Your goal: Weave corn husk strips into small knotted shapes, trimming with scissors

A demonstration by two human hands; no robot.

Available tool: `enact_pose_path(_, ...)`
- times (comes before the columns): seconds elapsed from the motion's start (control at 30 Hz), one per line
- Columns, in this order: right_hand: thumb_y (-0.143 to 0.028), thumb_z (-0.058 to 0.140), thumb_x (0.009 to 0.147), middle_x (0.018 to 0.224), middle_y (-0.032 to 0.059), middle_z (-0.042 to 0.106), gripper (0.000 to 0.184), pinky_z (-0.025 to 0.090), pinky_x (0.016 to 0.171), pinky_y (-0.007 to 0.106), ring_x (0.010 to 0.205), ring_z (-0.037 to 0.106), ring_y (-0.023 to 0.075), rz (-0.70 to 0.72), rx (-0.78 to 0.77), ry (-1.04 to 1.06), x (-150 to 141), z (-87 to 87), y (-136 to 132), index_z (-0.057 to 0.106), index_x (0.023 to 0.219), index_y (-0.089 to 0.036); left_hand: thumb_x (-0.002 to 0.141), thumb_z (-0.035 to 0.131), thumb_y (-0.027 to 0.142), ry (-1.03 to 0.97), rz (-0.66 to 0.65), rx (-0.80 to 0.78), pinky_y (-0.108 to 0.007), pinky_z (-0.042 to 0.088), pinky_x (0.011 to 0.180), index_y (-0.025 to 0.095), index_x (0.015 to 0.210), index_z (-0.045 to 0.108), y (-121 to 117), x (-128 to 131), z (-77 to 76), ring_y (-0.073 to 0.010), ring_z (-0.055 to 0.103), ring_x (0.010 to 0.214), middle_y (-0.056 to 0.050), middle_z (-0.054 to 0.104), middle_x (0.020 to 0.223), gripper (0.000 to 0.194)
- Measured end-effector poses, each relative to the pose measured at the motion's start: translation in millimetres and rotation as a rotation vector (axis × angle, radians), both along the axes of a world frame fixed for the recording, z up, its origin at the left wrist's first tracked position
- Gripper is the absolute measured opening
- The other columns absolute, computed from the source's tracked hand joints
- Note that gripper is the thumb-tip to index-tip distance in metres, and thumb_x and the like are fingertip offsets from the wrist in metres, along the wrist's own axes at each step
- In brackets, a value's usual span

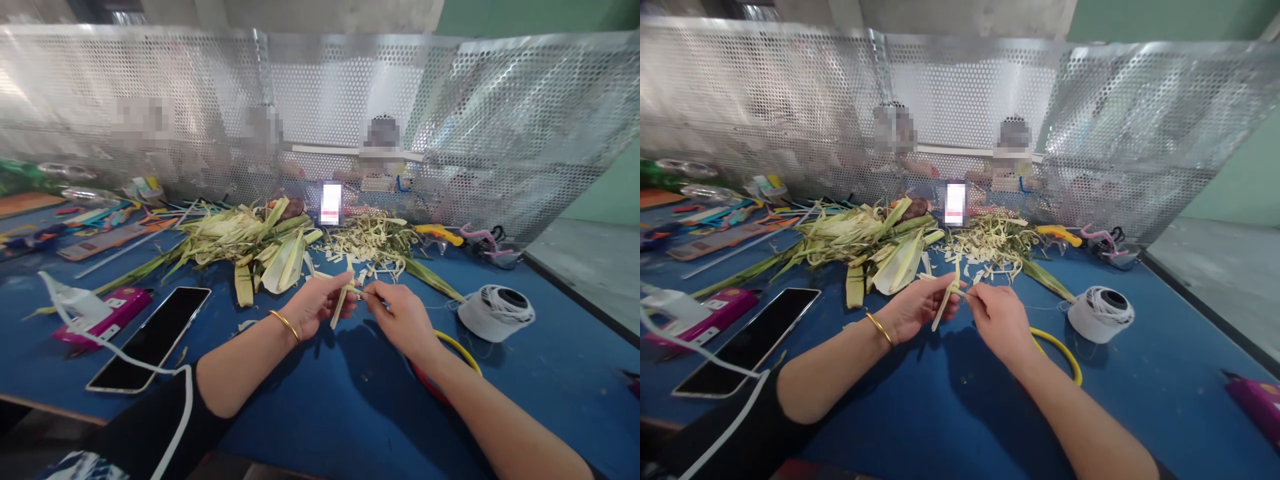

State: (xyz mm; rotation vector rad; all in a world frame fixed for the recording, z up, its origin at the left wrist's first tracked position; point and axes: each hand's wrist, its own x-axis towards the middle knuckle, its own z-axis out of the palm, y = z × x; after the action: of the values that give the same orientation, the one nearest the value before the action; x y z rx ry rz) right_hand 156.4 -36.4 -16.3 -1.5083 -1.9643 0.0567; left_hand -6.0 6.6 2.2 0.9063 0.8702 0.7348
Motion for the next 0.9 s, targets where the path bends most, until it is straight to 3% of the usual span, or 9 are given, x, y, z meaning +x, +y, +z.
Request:
enact_pose_path(0.17, -0.031, 0.046, 0.088, 0.059, -0.0011, 0.059, 0.025, 0.034, 0.060, 0.025, 0.060, 0.051, 0.0155, 0.027, -0.073, 0.038, -1, 1.1, 0, 0.055, 0.067, -0.022, 0.070, 0.074, 0.033, 0.071, -0.006, 0.105, -0.019, 0.041, 0.046, 0.012, 0.067, 0.061, 0, 5, -8.7, -0.0058, 0.048, 0.044, 0.003, 0.054, 0.053, 0.024)
enact_pose_path(0.37, -0.035, 0.048, 0.084, 0.058, -0.0021, 0.056, 0.026, 0.033, 0.056, 0.024, 0.058, 0.048, 0.0139, 0.039, -0.233, 0.211, 6, 11.0, 2, 0.056, 0.064, -0.021, 0.071, 0.072, 0.029, 0.083, 0.009, 0.125, -0.019, 0.037, 0.042, 0.012, 0.074, 0.062, 2, 5, -9.0, -0.0053, 0.044, 0.040, 0.005, 0.051, 0.051, 0.020)
enact_pose_path(0.53, -0.047, 0.053, 0.079, 0.067, -0.0003, 0.060, 0.030, 0.037, 0.062, 0.026, 0.066, 0.051, 0.0155, 0.015, -0.299, 0.543, 6, 9.0, 6, 0.061, 0.070, -0.020, 0.068, 0.073, 0.037, 0.155, -0.141, 0.123, -0.018, 0.032, 0.040, 0.013, 0.071, 0.061, -2, 4, -5.3, -0.0046, 0.043, 0.041, 0.006, 0.050, 0.050, 0.027)
enact_pose_path(0.7, -0.049, 0.064, 0.069, 0.061, -0.0025, 0.056, 0.032, 0.038, 0.062, 0.025, 0.062, 0.049, 0.0126, 0.080, -0.431, 0.955, -2, -0.2, 6, 0.057, 0.061, -0.018, 0.071, 0.064, 0.053, 0.212, -0.232, 0.113, -0.018, 0.030, 0.039, 0.014, 0.069, 0.060, -8, 6, -6.2, -0.0055, 0.045, 0.042, 0.003, 0.054, 0.054, 0.040)
enact_pose_path(0.9, -0.046, 0.068, 0.064, 0.054, -0.0026, 0.055, 0.033, 0.037, 0.056, 0.026, 0.054, 0.046, 0.0119, -0.020, -0.414, 1.060, -7, -3.2, 4, 0.052, 0.053, -0.019, 0.072, 0.065, 0.036, 0.241, -0.235, 0.120, -0.017, 0.025, 0.038, 0.014, 0.072, 0.065, -8, 8, -6.6, -0.0044, 0.039, 0.039, 0.005, 0.047, 0.047, 0.022)
